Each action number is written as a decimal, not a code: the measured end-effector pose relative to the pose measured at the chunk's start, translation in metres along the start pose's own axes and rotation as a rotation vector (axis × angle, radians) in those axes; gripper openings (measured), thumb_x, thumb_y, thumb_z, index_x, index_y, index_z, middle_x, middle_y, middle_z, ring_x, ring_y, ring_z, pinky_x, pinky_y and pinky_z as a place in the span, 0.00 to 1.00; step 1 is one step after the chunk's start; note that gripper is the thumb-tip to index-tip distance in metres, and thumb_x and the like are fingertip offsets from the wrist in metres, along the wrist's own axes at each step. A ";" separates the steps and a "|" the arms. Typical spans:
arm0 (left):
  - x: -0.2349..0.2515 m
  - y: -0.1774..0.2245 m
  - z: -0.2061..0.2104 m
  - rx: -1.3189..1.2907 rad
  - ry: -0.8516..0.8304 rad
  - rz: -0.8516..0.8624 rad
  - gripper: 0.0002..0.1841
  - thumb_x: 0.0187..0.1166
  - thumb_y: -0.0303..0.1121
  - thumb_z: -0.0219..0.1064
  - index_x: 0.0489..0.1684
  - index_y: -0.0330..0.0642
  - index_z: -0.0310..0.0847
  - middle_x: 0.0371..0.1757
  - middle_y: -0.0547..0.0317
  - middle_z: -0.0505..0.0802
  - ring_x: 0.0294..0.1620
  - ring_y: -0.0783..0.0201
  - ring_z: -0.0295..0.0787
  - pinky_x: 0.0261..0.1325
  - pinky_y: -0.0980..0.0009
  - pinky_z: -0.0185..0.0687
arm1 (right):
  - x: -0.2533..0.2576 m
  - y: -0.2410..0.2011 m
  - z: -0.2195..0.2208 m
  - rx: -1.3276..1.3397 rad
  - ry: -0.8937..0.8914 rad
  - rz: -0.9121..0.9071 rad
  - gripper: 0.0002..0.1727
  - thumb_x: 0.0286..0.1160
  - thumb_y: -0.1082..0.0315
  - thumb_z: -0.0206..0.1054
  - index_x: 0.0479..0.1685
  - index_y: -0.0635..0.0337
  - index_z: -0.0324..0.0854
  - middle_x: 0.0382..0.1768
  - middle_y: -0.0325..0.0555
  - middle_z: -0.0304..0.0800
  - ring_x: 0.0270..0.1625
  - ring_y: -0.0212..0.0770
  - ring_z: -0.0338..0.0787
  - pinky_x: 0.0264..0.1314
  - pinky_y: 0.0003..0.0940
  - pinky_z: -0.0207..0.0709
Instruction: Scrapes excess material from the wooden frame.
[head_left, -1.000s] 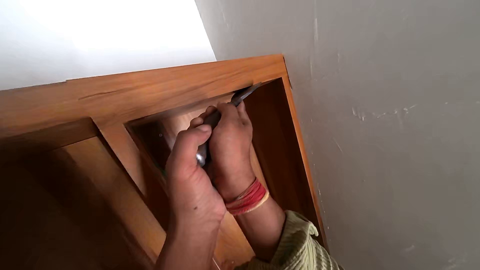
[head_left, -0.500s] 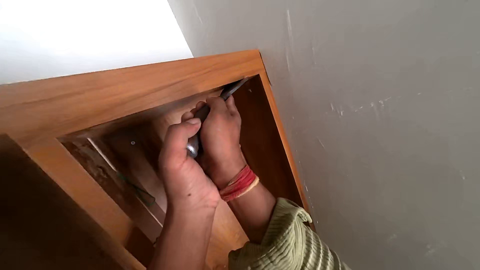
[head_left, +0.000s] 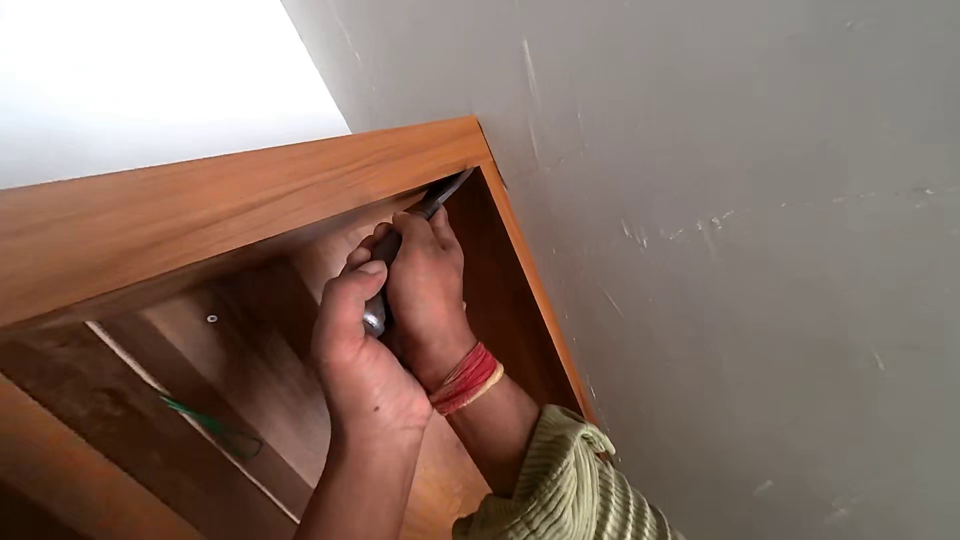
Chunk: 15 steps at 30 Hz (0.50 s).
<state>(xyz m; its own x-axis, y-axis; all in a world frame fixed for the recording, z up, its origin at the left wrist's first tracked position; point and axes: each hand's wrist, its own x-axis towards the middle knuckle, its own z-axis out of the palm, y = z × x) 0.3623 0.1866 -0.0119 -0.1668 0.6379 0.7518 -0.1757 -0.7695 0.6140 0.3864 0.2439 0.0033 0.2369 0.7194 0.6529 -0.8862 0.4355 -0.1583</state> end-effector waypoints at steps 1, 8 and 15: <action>-0.001 -0.001 0.000 0.000 0.003 0.003 0.12 0.77 0.37 0.54 0.48 0.52 0.83 0.44 0.65 0.92 0.47 0.67 0.91 0.45 0.63 0.90 | -0.001 -0.009 0.014 -0.067 0.160 0.089 0.21 0.91 0.63 0.47 0.80 0.49 0.66 0.29 0.45 0.78 0.24 0.38 0.84 0.25 0.33 0.83; 0.003 -0.004 0.004 0.005 -0.027 0.027 0.13 0.77 0.36 0.54 0.47 0.53 0.85 0.47 0.67 0.92 0.51 0.69 0.91 0.48 0.66 0.90 | -0.006 -0.025 0.015 -0.154 0.164 0.108 0.19 0.91 0.62 0.47 0.75 0.52 0.68 0.30 0.44 0.80 0.25 0.35 0.85 0.26 0.29 0.82; 0.013 -0.020 0.010 0.008 -0.047 0.020 0.15 0.78 0.38 0.54 0.55 0.51 0.83 0.49 0.64 0.92 0.51 0.65 0.91 0.49 0.61 0.90 | 0.048 0.037 -0.051 -0.059 -0.088 -0.119 0.17 0.93 0.63 0.46 0.70 0.62 0.66 0.37 0.52 0.82 0.35 0.43 0.88 0.35 0.39 0.86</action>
<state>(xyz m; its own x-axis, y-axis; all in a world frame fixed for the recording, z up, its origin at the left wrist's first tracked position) 0.3732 0.2098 -0.0119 -0.1248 0.6204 0.7743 -0.1648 -0.7825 0.6004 0.3853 0.3222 -0.0088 0.3010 0.6119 0.7314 -0.8282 0.5480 -0.1177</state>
